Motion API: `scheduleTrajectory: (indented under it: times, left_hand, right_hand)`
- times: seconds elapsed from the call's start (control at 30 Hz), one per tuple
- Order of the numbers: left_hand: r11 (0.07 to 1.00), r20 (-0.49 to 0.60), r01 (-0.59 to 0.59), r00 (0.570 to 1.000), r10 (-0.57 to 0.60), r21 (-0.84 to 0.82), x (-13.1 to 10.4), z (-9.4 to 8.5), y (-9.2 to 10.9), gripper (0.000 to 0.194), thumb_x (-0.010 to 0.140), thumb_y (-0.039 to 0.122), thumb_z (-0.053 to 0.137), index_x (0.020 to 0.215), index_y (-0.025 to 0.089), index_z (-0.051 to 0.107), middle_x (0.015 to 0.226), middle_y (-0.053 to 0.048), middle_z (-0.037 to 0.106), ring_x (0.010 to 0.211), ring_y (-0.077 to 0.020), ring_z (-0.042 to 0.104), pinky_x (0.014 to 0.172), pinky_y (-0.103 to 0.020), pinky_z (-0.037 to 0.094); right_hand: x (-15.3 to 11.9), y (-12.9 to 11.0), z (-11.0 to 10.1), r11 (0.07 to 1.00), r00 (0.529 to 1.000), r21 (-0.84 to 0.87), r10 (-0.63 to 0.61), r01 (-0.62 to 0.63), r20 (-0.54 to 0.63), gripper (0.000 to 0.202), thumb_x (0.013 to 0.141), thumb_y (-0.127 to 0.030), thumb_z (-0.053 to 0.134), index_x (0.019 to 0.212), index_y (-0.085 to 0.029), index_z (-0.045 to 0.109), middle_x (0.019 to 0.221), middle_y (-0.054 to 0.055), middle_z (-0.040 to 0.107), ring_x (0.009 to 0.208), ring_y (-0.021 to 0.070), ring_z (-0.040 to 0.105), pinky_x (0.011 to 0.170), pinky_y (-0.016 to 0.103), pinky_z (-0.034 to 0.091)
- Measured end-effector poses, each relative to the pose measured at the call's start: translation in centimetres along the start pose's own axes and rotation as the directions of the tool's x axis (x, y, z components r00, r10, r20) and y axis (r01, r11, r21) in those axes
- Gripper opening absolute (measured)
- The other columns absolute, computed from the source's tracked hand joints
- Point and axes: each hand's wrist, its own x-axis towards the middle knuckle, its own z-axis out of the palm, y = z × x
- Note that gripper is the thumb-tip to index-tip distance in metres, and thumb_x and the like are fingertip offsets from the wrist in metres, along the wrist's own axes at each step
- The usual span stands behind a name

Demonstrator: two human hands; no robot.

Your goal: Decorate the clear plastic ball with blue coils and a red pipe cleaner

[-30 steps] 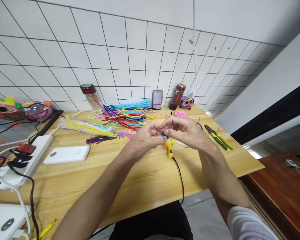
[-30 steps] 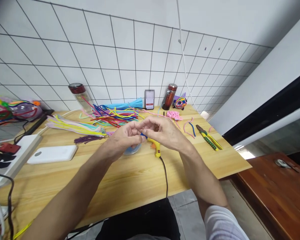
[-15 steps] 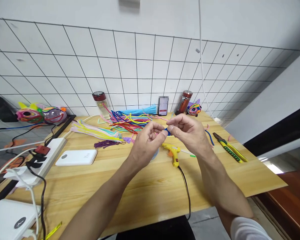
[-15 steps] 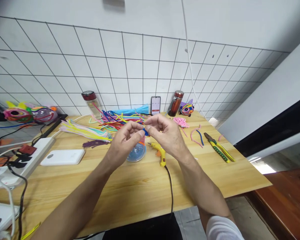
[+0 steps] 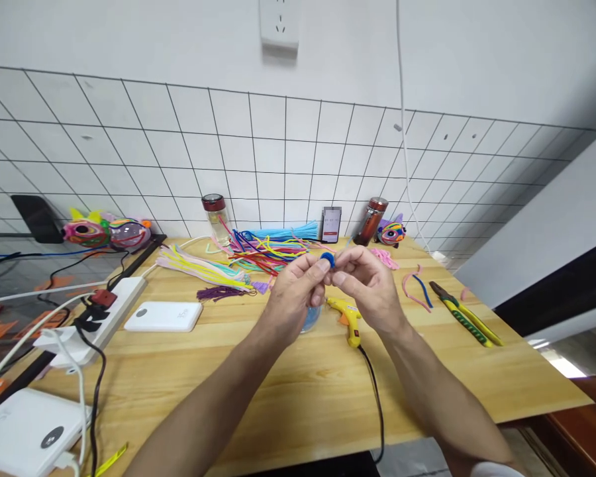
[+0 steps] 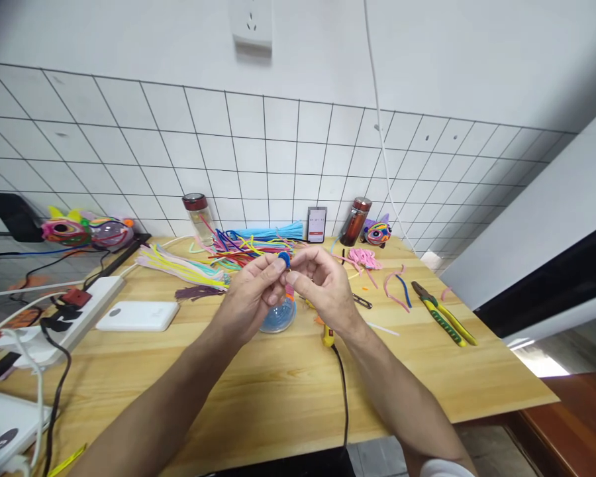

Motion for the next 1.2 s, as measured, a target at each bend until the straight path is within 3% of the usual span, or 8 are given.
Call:
scheduleTrajectory:
  times: [0.33, 0.6, 0.7, 0.77, 0.87, 1.0, 1.1, 1.2]
  left_hand:
    - [0.999, 0.079, 0.001, 0.997, -0.005, 0.042, 0.0, -0.3, -0.5, 0.046, 0.076, 0.052, 0.091, 0.078, 0.015, 0.064, 0.069, 0.003, 0.062, 0.045, -0.0016, 0.041, 0.048, -0.019, 0.030]
    - [0.999, 0.066, -0.002, 0.998, -0.001, 0.051, 0.2, -0.3, -0.3, 0.047, 0.074, 0.051, 0.093, 0.076, 0.015, 0.062, 0.068, 0.004, 0.060, 0.044, -0.0013, 0.040, 0.046, -0.018, 0.030]
    - [0.999, 0.019, -0.010, 1.000, 0.009, 0.040, 0.2, -0.3, 0.0, 0.045, 0.073, 0.048, 0.093, 0.074, 0.016, 0.061, 0.066, 0.005, 0.060, 0.043, -0.0014, 0.040, 0.045, -0.017, 0.030]
    - [0.999, 0.004, -0.008, 1.000, 0.008, 0.039, 0.2, -0.4, 0.2, 0.041, 0.076, 0.042, 0.091, 0.073, 0.016, 0.060, 0.066, 0.005, 0.060, 0.042, -0.0013, 0.040, 0.045, -0.017, 0.032]
    - [0.999, -0.011, -0.018, 1.000, 0.018, 0.035, 0.1, -0.4, 0.7, 0.033, 0.081, 0.034, 0.087, 0.072, 0.016, 0.061, 0.063, 0.005, 0.058, 0.042, -0.0018, 0.040, 0.046, -0.016, 0.035]
    - [1.000, -0.020, -0.011, 1.000, 0.012, 0.027, -0.1, -0.1, 1.1, 0.028, 0.085, 0.026, 0.083, 0.072, 0.017, 0.060, 0.065, 0.004, 0.060, 0.041, -0.0019, 0.040, 0.045, -0.016, 0.034]
    - [1.000, -0.008, 0.001, 1.000, -0.001, 0.023, -0.2, 0.2, 0.9, 0.027, 0.085, 0.026, 0.081, 0.073, 0.017, 0.059, 0.068, 0.003, 0.062, 0.042, -0.0022, 0.041, 0.043, -0.016, 0.032]
    - [0.999, 0.004, -0.004, 1.000, 0.003, 0.054, -0.2, 0.3, 0.3, 0.026, 0.085, 0.027, 0.081, 0.074, 0.016, 0.061, 0.068, 0.003, 0.061, 0.042, -0.0023, 0.041, 0.044, -0.017, 0.032]
  right_hand:
    - [0.2, -0.2, -0.1, 0.995, 0.997, -0.074, -0.072, 0.071, 0.001, 0.034, 0.087, -0.050, 0.085, 0.083, -0.024, 0.064, 0.075, -0.001, 0.067, 0.065, 0.0157, 0.064, 0.063, 0.031, 0.056]
    - [0.2, 0.2, -0.8, 0.976, 0.988, -0.155, -0.143, 0.151, 0.062, 0.031, 0.090, -0.052, 0.084, 0.091, -0.025, 0.068, 0.087, 0.002, 0.071, 0.077, 0.0178, 0.069, 0.071, 0.033, 0.060]
    - [0.7, 0.1, -2.4, 0.965, 0.991, -0.223, -0.129, 0.135, 0.040, 0.032, 0.088, -0.049, 0.086, 0.103, -0.025, 0.071, 0.095, 0.002, 0.074, 0.085, 0.0184, 0.072, 0.080, 0.034, 0.061]
    - [1.0, 0.1, -5.0, 0.927, 0.992, -0.357, -0.127, 0.113, -0.015, 0.028, 0.089, -0.044, 0.085, 0.106, -0.025, 0.073, 0.101, 0.003, 0.076, 0.093, 0.0195, 0.073, 0.085, 0.035, 0.060]
    - [-0.4, 1.2, -10.4, 0.808, 0.997, -0.589, -0.041, -0.008, -0.070, 0.026, 0.090, -0.042, 0.081, 0.108, -0.024, 0.075, 0.104, 0.004, 0.079, 0.097, 0.0228, 0.074, 0.089, 0.040, 0.060]
    - [-6.0, 3.8, -16.9, 0.502, 0.977, -0.851, 0.203, -0.158, -0.062, 0.026, 0.088, -0.039, 0.077, 0.106, -0.020, 0.077, 0.109, 0.010, 0.081, 0.096, 0.0277, 0.075, 0.090, 0.048, 0.060]
    - [-9.2, 5.9, -18.9, 0.294, 0.945, -0.937, 0.312, -0.190, -0.094, 0.029, 0.092, -0.034, 0.071, 0.116, -0.020, 0.077, 0.121, 0.014, 0.079, 0.112, 0.0321, 0.073, 0.101, 0.051, 0.058]
    - [-9.0, 8.0, -18.8, 0.134, 0.921, -0.973, 0.369, -0.189, -0.128, 0.036, 0.099, -0.033, 0.064, 0.131, -0.019, 0.072, 0.136, 0.017, 0.074, 0.131, 0.0338, 0.066, 0.112, 0.051, 0.051]
